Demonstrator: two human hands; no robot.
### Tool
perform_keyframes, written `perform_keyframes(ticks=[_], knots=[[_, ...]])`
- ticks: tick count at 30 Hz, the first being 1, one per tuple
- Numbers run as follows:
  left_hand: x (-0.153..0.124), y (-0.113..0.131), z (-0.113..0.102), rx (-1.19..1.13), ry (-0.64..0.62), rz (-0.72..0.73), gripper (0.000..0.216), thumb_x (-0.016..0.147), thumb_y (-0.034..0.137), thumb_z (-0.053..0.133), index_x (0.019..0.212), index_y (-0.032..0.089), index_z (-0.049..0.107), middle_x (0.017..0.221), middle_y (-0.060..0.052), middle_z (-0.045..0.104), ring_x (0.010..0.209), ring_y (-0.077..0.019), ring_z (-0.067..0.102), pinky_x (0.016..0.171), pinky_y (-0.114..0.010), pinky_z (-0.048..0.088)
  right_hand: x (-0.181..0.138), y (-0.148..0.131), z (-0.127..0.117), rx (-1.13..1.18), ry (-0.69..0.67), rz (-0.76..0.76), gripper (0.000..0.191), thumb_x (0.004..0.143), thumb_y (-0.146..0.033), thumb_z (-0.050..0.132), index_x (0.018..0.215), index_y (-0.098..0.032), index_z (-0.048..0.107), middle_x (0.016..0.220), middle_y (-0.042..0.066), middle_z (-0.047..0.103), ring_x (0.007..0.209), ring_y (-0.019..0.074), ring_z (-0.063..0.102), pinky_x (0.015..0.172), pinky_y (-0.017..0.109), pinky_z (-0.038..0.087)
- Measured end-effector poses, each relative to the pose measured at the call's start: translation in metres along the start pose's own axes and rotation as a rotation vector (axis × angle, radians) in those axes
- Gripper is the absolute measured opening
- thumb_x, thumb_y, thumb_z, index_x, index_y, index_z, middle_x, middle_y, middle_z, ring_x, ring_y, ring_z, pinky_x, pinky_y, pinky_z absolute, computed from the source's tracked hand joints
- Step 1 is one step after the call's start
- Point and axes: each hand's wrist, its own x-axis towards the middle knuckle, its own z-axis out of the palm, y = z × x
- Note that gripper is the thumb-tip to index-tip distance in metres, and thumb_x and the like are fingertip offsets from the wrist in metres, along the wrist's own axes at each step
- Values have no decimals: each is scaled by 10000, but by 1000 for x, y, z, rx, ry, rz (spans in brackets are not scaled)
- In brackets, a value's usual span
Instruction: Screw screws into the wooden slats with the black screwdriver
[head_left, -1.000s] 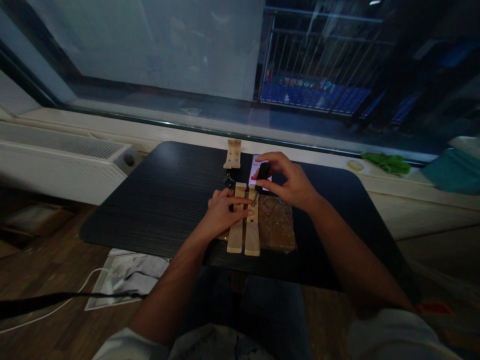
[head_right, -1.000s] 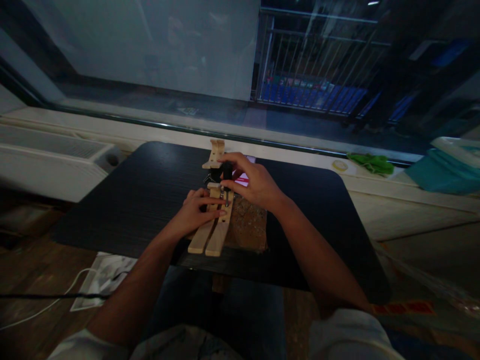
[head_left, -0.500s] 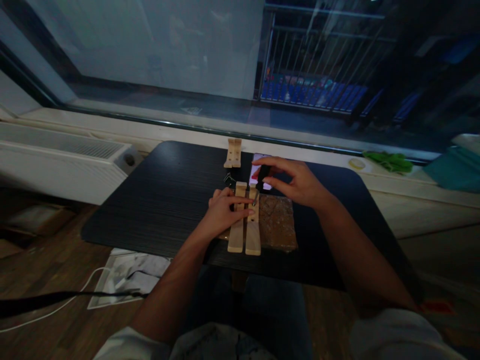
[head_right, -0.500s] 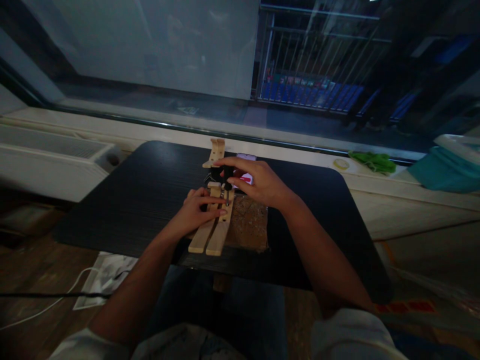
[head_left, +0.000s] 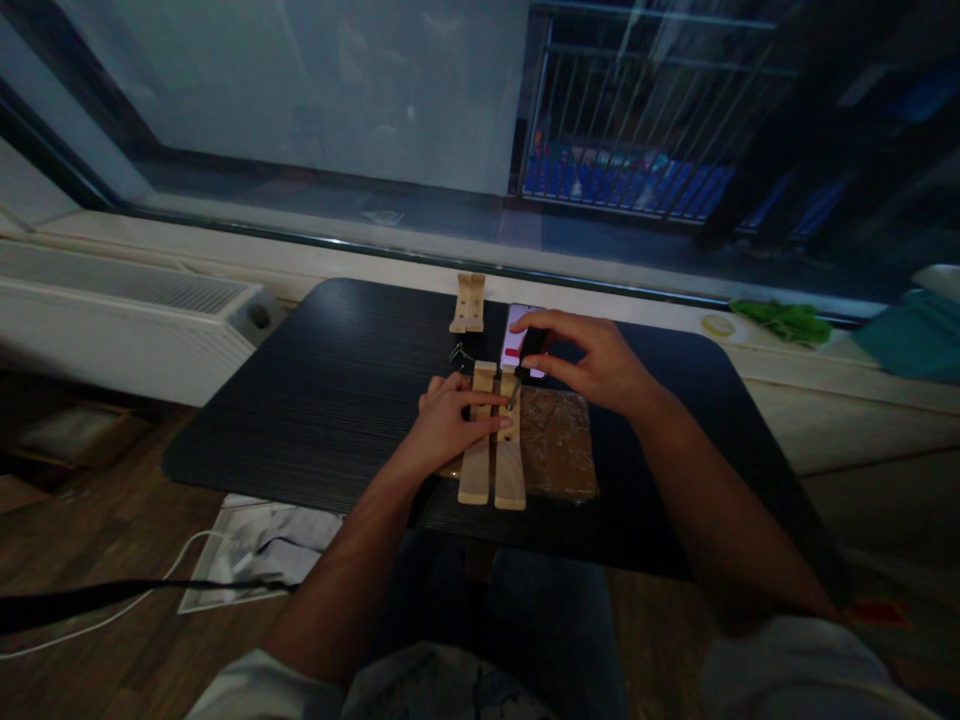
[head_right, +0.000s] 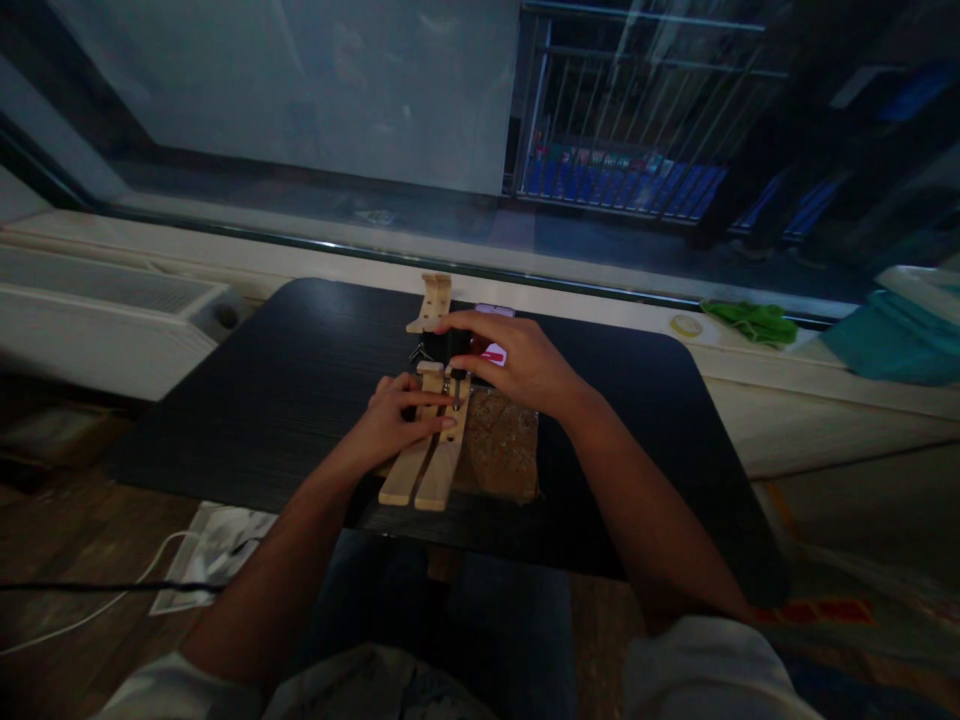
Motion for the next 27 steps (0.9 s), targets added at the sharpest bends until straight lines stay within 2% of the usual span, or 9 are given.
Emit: perform_keyframes(ticks=[12,18,22,27], knots=[[1,1,1,11,-1,-12,284,792,414,729,1068,355,747,927,-22,508,971,-244,446,896,-405,372,-1,-1,5,-52,19,-10,346,841,-278,660,1184,-241,628,1133,26,702,1007,178,666,886,323,529],[0,1,0,26,-10,-9,286,801,419,721,1080,358,742,918,-20,501,965,-239,446,889,-396,370,-2,-4,-1,48,-56,-23,408,874,-200,590,1279,-230,551,1079,36,703,983,165,673,883,314,530],[0,0,0,19,-7,11,282,812,406,711,1089,358,740,925,-23,505,971,-244,446,899,-404,368,-3,-5,-4,115,-110,-23,408,895,-175,543,1298,-241,539,1102,38,698,1036,170,665,932,337,518],[0,-1,1,5,-2,26,282,818,395,703,1095,354,739,935,-27,510,985,-249,453,921,-417,360,-3,-5,-2,142,-120,0,439,909,-194,546,1339,-269,504,1169,31,665,1011,147,667,920,317,529]])
